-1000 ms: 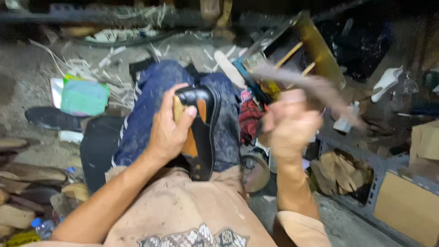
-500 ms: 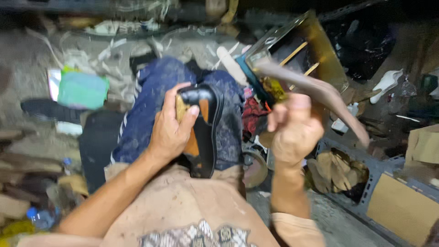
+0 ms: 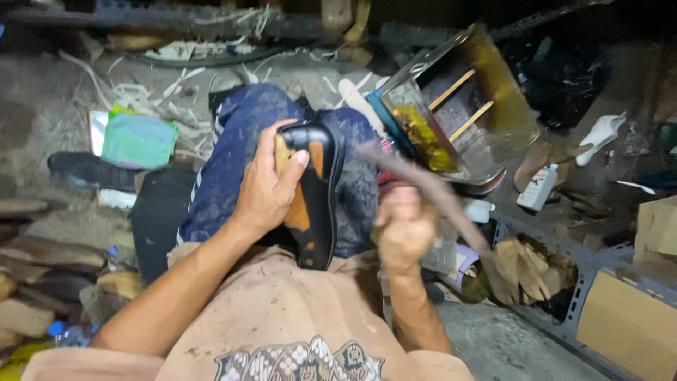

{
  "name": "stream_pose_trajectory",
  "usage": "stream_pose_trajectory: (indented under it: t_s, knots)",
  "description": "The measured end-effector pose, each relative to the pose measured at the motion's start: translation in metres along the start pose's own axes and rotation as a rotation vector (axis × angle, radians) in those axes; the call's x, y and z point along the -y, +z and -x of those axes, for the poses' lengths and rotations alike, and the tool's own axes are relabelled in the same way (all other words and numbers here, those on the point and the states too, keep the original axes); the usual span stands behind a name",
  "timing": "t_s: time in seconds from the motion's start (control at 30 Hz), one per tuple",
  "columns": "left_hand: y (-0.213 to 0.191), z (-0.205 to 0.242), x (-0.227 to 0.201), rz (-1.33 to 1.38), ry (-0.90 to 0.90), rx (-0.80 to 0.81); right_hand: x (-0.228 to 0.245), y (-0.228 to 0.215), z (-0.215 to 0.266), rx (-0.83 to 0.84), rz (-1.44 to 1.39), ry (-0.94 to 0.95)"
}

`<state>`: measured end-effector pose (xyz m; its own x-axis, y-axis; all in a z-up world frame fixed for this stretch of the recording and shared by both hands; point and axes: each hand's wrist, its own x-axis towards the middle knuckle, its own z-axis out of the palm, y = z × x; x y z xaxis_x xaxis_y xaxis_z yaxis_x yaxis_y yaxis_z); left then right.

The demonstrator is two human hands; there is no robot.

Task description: The person assembles leather shoes by using a hammer to secure the leather upper onto a wooden shoe last and sole, turning the shoe to reach different sides and sections.

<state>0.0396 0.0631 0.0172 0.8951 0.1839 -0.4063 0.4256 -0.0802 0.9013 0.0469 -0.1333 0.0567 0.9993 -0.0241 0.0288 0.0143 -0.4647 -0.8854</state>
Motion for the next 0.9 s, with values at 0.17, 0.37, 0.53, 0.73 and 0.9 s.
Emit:
stream_pose_trajectory:
  t_s: [0.17, 0.37, 0.53, 0.73, 0.9]
  knots:
    - [0.005, 0.004, 0.005, -0.021, -0.007, -0.032, 0.012, -0.002, 0.025, 0.075, 0.279, -0.14]
    - [0.004, -0.004, 0.011, 0.036, 0.088, -0.035, -0.004, 0.005, 0.025, -0.387, -0.024, -0.017]
    - [0.008, -0.005, 0.035, 0.322, 0.082, -0.1, -0.076, -0.013, 0.065, -0.126, -0.066, 0.422]
    - [-0.026, 0.021, -0.012, 0.944, 0.372, -0.199, -0.052, -0.055, 0.021, -0.288, -0.315, 0.177]
    - [-0.037, 0.025, 0.006, 0.083, 0.3, -0.163, -0.079, -0.05, 0.014, -0.235, -0.385, 0.191]
